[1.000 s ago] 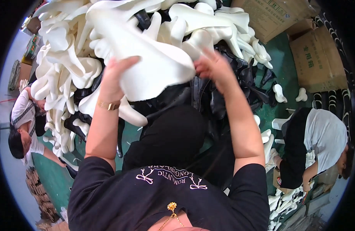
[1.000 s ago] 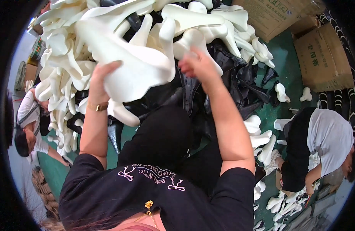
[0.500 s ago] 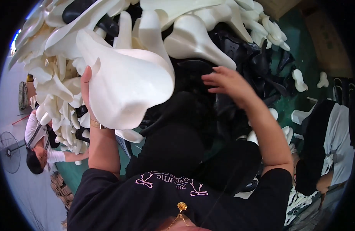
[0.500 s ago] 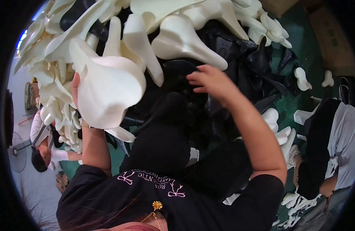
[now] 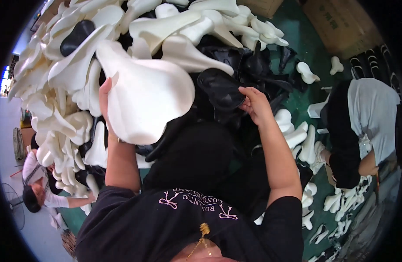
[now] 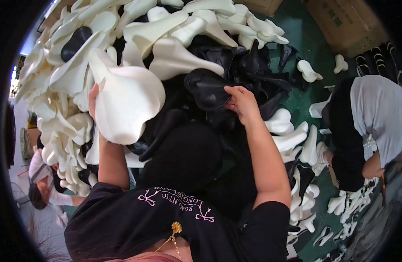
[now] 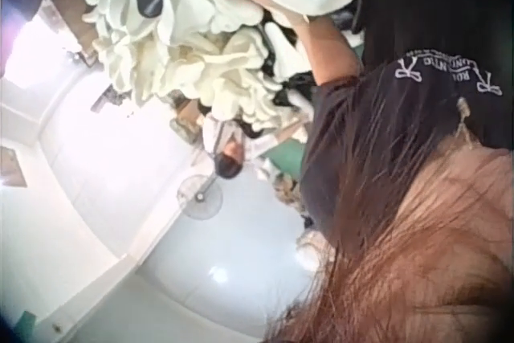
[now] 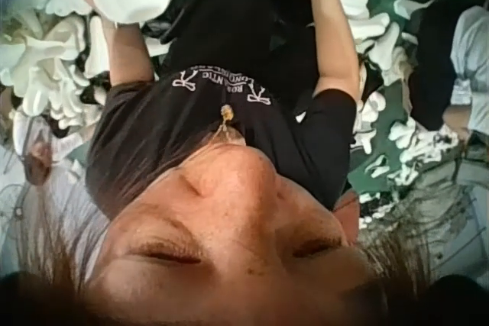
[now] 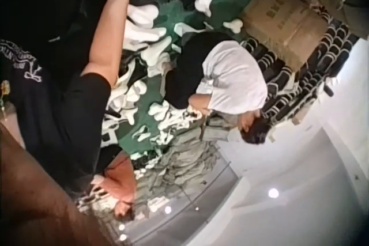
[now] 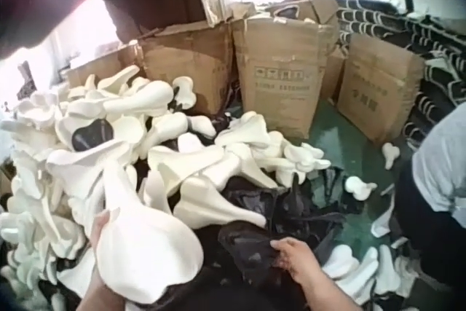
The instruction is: Assemble bicycle saddles by fitting black covers onto white foam cores.
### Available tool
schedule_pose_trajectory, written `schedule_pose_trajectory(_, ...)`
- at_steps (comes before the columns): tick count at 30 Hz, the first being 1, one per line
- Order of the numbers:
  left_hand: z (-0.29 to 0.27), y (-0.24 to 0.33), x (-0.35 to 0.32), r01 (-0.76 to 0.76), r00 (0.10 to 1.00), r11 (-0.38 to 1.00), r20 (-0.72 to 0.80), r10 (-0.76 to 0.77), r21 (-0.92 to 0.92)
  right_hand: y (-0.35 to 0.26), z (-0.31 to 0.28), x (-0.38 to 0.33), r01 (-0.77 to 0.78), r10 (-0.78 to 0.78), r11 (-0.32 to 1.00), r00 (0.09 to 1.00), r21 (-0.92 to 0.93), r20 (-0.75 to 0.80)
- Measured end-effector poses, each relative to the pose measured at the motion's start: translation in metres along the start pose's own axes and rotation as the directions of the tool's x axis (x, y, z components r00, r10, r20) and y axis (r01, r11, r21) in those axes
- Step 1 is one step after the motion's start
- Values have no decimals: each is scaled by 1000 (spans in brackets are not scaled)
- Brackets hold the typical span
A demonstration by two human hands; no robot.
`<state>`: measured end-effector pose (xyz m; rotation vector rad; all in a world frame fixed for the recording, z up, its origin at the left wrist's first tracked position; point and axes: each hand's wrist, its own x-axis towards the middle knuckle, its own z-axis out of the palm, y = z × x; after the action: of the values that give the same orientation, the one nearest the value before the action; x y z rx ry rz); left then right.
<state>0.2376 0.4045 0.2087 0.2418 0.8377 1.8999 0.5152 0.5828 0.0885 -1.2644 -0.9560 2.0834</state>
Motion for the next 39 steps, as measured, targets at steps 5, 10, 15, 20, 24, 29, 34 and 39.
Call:
schedule_pose_trajectory(5,-21,15,-37,-3,998,991,55,10,-134,6,40,-38,468,-633,191,731,-863,256)
schedule_pose_trajectory(10,-45,45,-66,-16,994,990,103,30,-141,-51,96,-70,602,-932,-67,248,-795,266)
schedule_pose_trajectory(15,-29,30,-83,189,963,959,230,-139,-211,-77,92,-138,841,-943,317,329,-438,-52)
schedule_pose_trajectory(20,21,-24,-86,304,908,952,305,-286,-13,-44,83,-218,745,-944,-29,198,-666,263)
schedule_pose_trajectory(24,36,-60,-89,332,844,930,391,-366,155,-29,85,-243,684,-921,-49,250,-728,297)
schedule_pose_trajectory(29,41,-83,-92,412,804,898,402,-437,152,-25,67,-250,654,-891,-193,195,-731,410)
schedule_pose_trajectory(34,42,-92,-95,426,784,891,428,-449,154,-21,62,-252,643,-889,-144,249,-752,383)
schedule_pose_trajectory(39,38,-93,-96,435,781,883,416,-466,174,-17,60,-246,645,-887,-167,232,-746,399)
